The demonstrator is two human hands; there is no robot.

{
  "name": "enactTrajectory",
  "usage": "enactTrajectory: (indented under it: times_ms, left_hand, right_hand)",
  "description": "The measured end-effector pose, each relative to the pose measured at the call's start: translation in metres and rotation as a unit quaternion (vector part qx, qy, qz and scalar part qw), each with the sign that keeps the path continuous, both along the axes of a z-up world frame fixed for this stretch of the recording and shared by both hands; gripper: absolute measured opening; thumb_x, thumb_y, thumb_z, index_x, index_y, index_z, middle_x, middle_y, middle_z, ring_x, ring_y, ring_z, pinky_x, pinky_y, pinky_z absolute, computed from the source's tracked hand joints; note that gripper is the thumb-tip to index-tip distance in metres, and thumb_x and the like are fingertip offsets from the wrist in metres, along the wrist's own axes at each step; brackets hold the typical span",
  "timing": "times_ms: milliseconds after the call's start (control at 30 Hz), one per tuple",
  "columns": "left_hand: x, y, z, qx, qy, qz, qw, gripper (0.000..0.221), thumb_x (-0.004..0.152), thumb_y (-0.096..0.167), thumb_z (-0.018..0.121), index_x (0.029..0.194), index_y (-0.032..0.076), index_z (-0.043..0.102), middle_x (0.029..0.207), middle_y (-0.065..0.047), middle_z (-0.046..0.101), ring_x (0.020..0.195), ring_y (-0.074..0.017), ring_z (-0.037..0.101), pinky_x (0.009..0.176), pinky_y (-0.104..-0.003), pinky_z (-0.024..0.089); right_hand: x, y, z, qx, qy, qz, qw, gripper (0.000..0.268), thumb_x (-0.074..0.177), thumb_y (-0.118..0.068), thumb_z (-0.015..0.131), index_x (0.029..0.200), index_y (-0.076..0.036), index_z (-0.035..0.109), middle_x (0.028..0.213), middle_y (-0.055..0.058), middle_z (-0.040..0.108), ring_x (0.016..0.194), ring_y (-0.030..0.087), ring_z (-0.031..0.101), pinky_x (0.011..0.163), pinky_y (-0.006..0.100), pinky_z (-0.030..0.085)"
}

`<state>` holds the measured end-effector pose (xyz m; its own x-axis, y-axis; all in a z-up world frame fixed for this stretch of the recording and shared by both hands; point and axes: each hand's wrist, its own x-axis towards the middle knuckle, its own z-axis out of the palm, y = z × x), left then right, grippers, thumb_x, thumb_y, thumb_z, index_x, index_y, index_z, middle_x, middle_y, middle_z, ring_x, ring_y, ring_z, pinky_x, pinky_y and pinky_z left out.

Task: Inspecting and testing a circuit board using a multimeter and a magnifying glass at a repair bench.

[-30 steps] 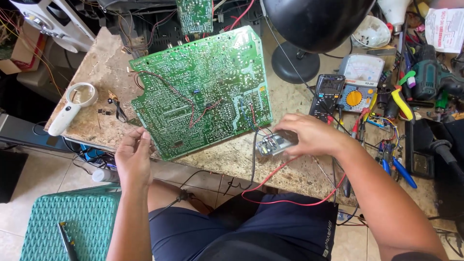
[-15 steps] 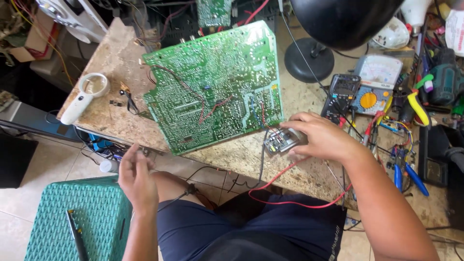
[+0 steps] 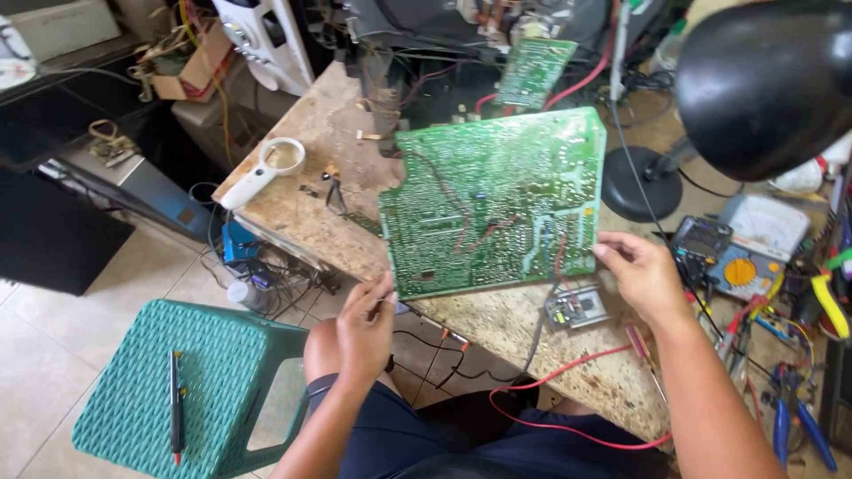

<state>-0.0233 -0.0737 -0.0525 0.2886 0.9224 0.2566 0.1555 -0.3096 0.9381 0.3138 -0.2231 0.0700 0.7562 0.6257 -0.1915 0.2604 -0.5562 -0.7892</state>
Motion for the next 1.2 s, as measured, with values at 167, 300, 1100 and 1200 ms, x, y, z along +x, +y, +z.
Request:
enactTrajectory:
  times_ms: [167, 300, 1100, 1200]
  left_hand:
    - [-0.011, 0.002, 0.031, -0.033, -0.007, -0.047, 0.998, 0.031, 0.097, 0.015, 0.066, 0.127, 0.009, 0.073, 0.115, -0.004, 0.073, 0.111, -0.0181, 0.069, 0.09, -0.032, 0.059]
    - [-0.019, 0.02, 0.047, -0.185, 0.02, -0.045, 0.982, 0.033, 0.1, 0.026, 0.062, 0.128, 0.013, 0.071, 0.088, -0.001, 0.065, 0.054, -0.0047, 0.038, 0.042, -0.02, 0.031]
    - [0.041, 0.08, 0.105, -0.116, -0.019, -0.017, 0.993, 0.024, 0.091, 0.018, 0.078, 0.113, 0.013, 0.07, 0.093, 0.0, 0.073, 0.081, -0.0097, 0.067, 0.072, -0.022, 0.061]
    - [0.037, 0.084, 0.095, -0.098, -0.033, -0.036, 0.994, 0.017, 0.095, 0.01, 0.071, 0.112, 0.011, 0.071, 0.103, -0.004, 0.078, 0.093, -0.0141, 0.074, 0.084, -0.023, 0.062]
  right_hand:
    - [-0.009, -0.006, -0.002, 0.017, -0.043, -0.014, 0.999, 0.033, 0.097, -0.015, 0.069, 0.128, -0.004, 0.071, 0.121, 0.012, 0.073, 0.107, 0.021, 0.067, 0.096, 0.032, 0.051]
    - [-0.042, -0.031, 0.007, 0.042, -0.131, -0.069, 0.988, 0.03, 0.103, -0.014, 0.066, 0.13, -0.002, 0.07, 0.117, 0.013, 0.071, 0.101, 0.022, 0.063, 0.09, 0.034, 0.051]
    - [-0.104, -0.114, -0.048, 0.121, -0.232, -0.073, 0.962, 0.021, 0.102, 0.007, 0.067, 0.123, 0.007, 0.071, 0.121, 0.019, 0.069, 0.105, 0.022, 0.065, 0.09, 0.031, 0.053]
    - [-0.106, -0.116, -0.047, 0.116, -0.24, -0.062, 0.962, 0.021, 0.102, 0.005, 0.068, 0.123, 0.007, 0.071, 0.121, 0.02, 0.068, 0.106, 0.024, 0.064, 0.091, 0.032, 0.054]
